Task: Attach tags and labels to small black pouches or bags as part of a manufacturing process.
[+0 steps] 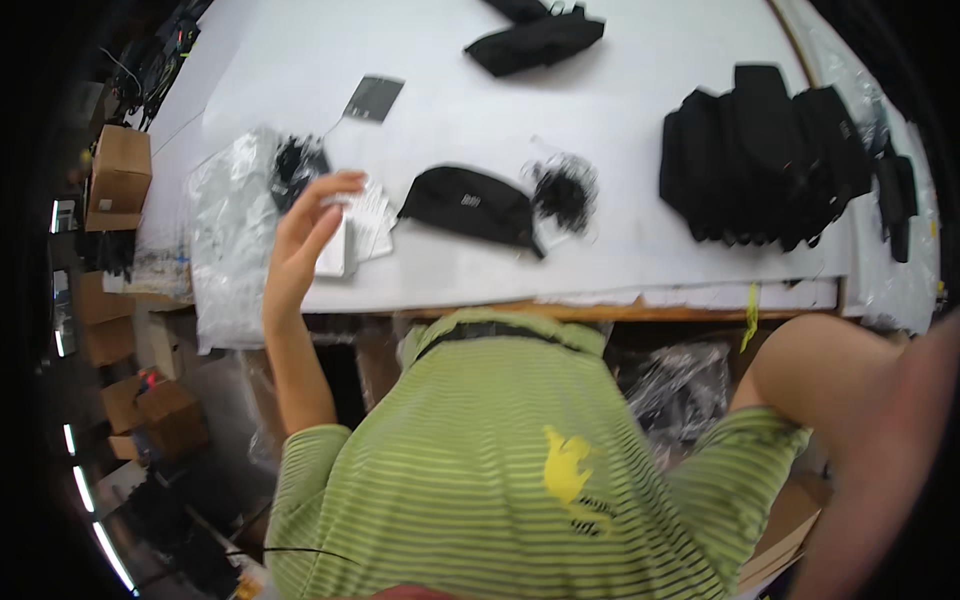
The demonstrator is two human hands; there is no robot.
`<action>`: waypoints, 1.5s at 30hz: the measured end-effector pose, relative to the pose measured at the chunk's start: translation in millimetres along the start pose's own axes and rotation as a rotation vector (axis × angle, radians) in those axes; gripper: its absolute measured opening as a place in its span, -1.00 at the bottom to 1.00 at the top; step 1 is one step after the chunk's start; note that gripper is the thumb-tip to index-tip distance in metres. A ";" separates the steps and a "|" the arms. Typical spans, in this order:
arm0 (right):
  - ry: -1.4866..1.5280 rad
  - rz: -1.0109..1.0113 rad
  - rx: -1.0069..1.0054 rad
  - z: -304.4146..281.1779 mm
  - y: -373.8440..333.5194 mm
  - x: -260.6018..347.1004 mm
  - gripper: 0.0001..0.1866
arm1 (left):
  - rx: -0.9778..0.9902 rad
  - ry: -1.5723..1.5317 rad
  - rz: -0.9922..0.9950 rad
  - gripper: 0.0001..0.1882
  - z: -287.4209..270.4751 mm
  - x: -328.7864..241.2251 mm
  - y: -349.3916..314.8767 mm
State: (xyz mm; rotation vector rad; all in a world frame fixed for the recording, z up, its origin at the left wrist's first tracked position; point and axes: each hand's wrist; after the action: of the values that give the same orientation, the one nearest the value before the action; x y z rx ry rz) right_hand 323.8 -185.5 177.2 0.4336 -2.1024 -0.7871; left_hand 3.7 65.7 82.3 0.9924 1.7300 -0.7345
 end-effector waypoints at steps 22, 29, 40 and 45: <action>-0.463 0.713 0.426 167.0 -28.0 -222.1 -0.86 | -0.656 0.905 -0.594 -0.64 -22.0 177.9 -89.8; 0.435 0.653 -0.096 109.9 10.8 -144.0 -0.95 | -0.575 0.847 -0.592 -0.45 -24.9 196.7 -99.4; 0.074 0.728 -0.075 90.4 9.3 -111.7 -0.95 | -0.475 0.542 -0.744 -0.81 -20.8 122.3 -69.5; 0.463 0.605 -0.299 87.7 11.2 -93.1 -0.93 | -0.474 -0.072 -0.321 -0.78 14.0 63.4 -51.5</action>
State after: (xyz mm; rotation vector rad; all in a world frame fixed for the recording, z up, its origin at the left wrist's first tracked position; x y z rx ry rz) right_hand 308.6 -92.7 89.8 -0.1739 -1.5218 -0.5554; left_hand -47.4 47.4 19.6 0.3663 1.9009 -0.5106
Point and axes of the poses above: each hand's wrist, its own y-axis towards the middle knuckle, its own z-axis out of the palm, x = y × z, and after that the axes turned 12 degrees about x, right-handed
